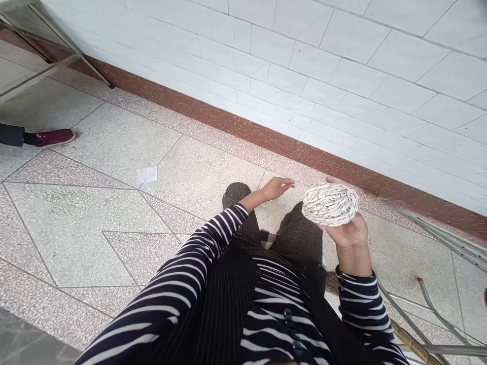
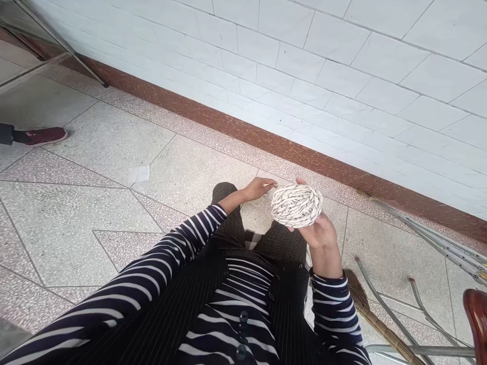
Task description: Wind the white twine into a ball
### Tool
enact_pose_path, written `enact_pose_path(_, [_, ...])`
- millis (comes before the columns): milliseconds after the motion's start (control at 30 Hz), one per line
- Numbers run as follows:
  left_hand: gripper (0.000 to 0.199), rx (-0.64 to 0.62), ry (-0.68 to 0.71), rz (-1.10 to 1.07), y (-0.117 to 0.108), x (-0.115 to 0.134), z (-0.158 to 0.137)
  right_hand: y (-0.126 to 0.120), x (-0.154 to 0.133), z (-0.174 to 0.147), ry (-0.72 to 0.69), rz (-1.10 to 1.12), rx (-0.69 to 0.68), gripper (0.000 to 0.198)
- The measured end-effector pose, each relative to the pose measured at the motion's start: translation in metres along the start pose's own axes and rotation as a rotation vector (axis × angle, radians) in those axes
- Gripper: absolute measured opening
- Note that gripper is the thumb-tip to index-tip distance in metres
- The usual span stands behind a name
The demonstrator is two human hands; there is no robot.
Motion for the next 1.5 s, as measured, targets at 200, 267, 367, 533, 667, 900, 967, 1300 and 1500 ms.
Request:
enact_pose_path(200, [0.024, -0.081, -0.106, -0.290, 0.016, -0.027, 0.006, 0.005, -0.004, -0.006, -0.028, -0.072, 0.008, 0.081])
enact_pose_path(267, [0.027, -0.086, -0.100, -0.314, 0.018, -0.036, 0.002, 0.008, -0.013, -0.009, -0.069, -0.093, 0.027, 0.081])
enact_pose_path(367, [0.027, -0.130, -0.156, -0.292, 0.025, -0.053, -0.008, 0.011, -0.034, -0.013, -0.199, -0.115, 0.069, 0.077])
enact_pose_path(533, [0.022, -0.190, -0.229, -0.063, 0.025, -0.066, -0.023, 0.010, -0.036, -0.009, -0.148, -0.037, 0.067, 0.079])
enact_pose_path(667, [0.052, -0.093, -0.067, 0.119, 0.008, -0.024, -0.017, -0.005, -0.005, 0.005, -0.034, 0.035, 0.104, 0.065])
enact_pose_path(900, [0.043, -0.026, 0.087, -0.323, 0.008, 0.047, -0.009, -0.036, 0.040, 0.021, 0.077, 0.113, 0.225, 0.043])
enact_pose_path(967, [0.028, -0.048, 0.016, -0.344, 0.015, 0.043, -0.011, -0.040, 0.038, 0.020, 0.061, 0.119, 0.243, 0.038])
enact_pose_path(1300, [0.030, -0.085, -0.028, -0.120, 0.013, 0.012, -0.042, -0.051, 0.013, 0.020, 0.019, -0.002, 0.258, 0.036])
enact_pose_path(1500, [0.029, -0.168, -0.120, -0.098, 0.021, -0.009, -0.054, -0.051, 0.017, 0.025, 0.059, -0.123, 0.264, 0.050])
Point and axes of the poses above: each hand's wrist, its own z-axis towards the middle knuckle, its own y-axis out of the palm, x = y × z, the point moved 7 cm from there along z, towards the middle knuckle, and after that the axes turned 12 degrees about z, right-handed, at the moved point
